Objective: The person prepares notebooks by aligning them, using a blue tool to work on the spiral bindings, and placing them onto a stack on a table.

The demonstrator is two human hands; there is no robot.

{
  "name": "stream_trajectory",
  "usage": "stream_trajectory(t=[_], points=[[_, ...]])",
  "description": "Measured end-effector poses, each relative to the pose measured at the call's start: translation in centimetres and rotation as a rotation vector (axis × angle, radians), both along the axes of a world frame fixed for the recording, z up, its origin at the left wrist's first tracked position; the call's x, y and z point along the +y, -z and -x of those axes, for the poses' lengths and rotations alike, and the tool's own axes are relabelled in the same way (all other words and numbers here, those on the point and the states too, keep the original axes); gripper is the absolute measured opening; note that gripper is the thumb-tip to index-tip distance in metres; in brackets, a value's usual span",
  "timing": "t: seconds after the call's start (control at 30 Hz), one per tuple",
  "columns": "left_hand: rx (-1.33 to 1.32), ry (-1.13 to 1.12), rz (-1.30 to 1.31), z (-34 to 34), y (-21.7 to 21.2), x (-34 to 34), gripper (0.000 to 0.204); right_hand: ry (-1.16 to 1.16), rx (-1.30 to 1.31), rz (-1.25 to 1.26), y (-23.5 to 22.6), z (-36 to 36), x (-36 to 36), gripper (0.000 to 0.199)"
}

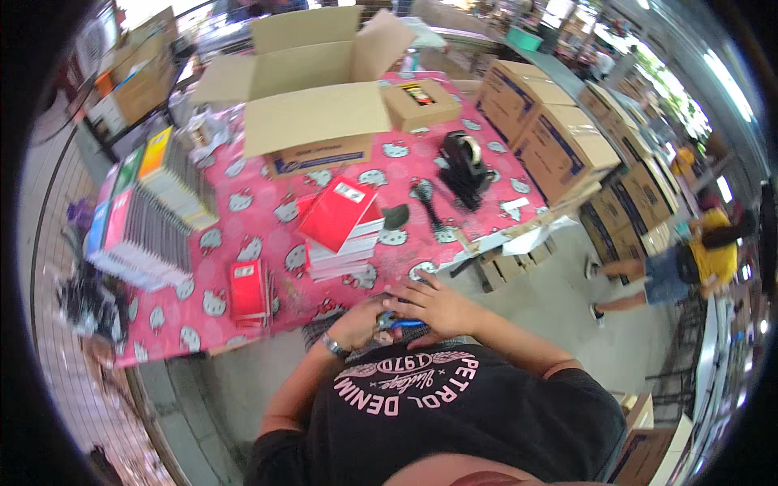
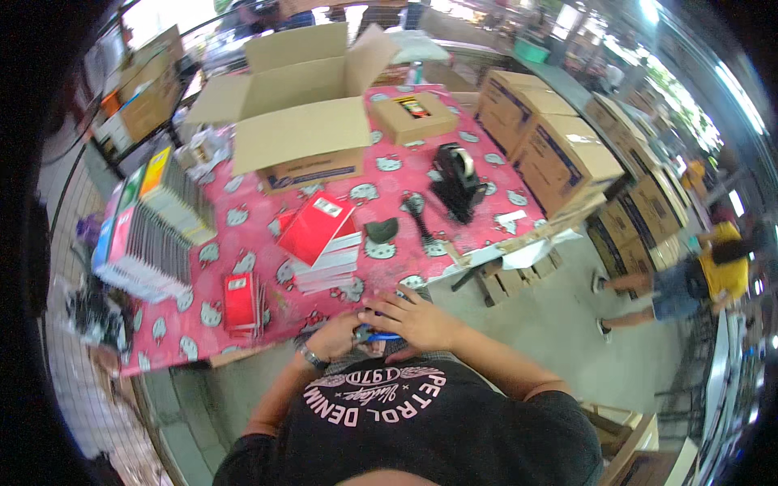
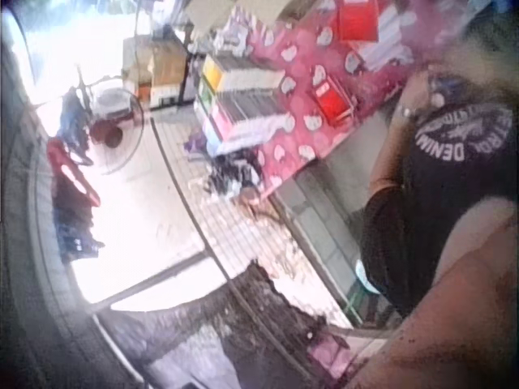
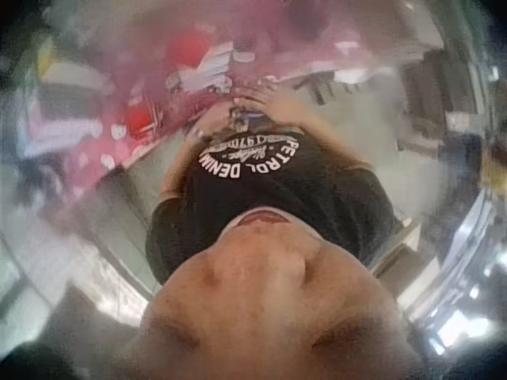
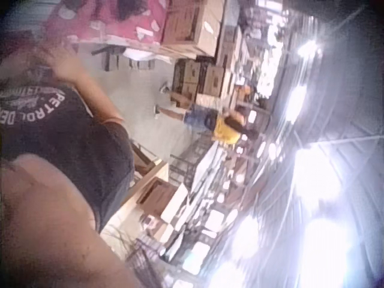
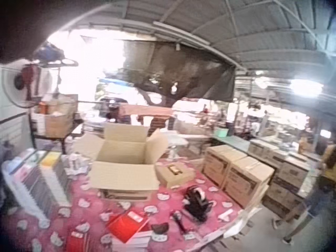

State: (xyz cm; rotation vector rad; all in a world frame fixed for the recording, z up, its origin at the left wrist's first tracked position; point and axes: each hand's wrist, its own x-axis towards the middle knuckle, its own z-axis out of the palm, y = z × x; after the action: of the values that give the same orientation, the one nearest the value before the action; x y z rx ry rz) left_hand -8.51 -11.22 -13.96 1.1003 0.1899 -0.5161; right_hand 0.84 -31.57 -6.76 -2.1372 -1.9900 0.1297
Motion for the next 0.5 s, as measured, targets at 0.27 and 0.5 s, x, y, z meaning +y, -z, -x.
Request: stream_trajectory(t=[0.27,0.5], points=[[-0.326,-0.500,-0.308,1.6,-10.3,8.7,0.042,0.123,0.005,-0.486,-2.2,-1.2,5.7,0.079],[-0.106,-0.781,-1.021,-3.2,-9.4,12.3,0.040,0.358,0.395,-0.703,-4.6,-2.2,7.7,0.067]])
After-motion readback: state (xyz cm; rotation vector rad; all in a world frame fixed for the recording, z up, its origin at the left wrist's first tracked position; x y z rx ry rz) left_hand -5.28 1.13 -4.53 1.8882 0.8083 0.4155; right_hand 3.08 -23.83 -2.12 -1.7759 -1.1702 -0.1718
